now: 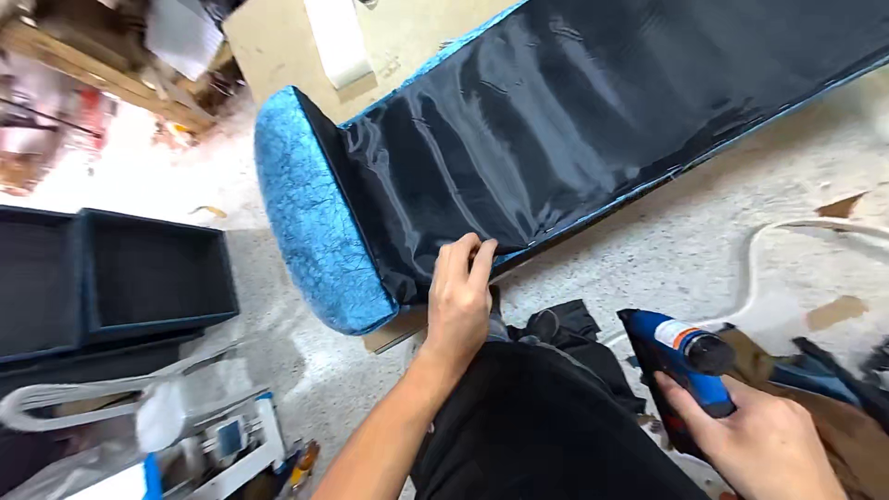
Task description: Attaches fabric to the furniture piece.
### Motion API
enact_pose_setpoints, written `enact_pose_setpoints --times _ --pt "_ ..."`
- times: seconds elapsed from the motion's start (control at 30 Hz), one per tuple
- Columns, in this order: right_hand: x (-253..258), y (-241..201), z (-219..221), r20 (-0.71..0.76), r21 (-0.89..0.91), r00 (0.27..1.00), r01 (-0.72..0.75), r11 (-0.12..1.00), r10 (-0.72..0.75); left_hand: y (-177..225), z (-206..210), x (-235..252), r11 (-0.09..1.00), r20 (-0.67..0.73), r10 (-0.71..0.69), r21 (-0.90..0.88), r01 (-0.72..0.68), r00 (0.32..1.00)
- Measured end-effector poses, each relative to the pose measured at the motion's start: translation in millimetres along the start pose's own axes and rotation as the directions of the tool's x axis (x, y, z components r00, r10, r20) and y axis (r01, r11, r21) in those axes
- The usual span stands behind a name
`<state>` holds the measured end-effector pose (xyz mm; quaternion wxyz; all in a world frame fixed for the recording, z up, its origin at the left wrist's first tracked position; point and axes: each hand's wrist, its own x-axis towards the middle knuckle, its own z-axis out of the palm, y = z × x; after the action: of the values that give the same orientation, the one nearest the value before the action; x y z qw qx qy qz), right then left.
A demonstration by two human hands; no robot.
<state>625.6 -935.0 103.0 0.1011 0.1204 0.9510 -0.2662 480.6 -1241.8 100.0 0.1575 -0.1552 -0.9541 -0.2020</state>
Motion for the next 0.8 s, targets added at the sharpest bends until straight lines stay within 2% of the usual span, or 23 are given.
enact_pose_setpoints --times 0.13,0.23,0.33,0.43,0.6,0.7,0.8 --pt "3.1 22.1 8.0 0.064 0.049 0.997 0.035 0.998 -0.038 0.2 -45.8 -24.0 0.91 0.096 -0.045 0.414 0.002 0.994" --pt "14.9 38.5 24.8 0.069 0.042 0.99 0.118 0.992 -0.121 2.3 -49.3 -13.1 0.788 0.358 -0.133 0.603 -0.12 0.924" --pt "28.7 42.4 30.3 0.069 0.038 0.976 0.205 0.978 -0.207 7.1 -40.6 -0.7 0.719 0.525 -0.245 0.663 -0.21 0.815" --pt "37.5 43.2 28.2 0.082 0.039 0.965 0.248 0.968 -0.251 10.0 -42.4 3.5 0.682 0.58 -0.289 0.683 -0.261 0.762" --pt "38.8 49.6 27.6 0.035 0.05 0.964 0.263 0.964 -0.265 0.5 -47.4 -11.6 0.723 0.582 -0.153 0.617 -0.311 0.799" --pt "29.0 52.2 19.9 0.054 0.057 0.979 0.192 0.98 -0.195 -5.1 -56.3 -14.9 0.765 0.566 -0.09 0.566 -0.307 0.82" --pt "17.5 57.9 16.6 0.077 0.055 0.989 0.126 0.991 -0.13 -9.0 -56.9 -14.8 0.754 0.573 -0.048 0.558 -0.347 0.818"
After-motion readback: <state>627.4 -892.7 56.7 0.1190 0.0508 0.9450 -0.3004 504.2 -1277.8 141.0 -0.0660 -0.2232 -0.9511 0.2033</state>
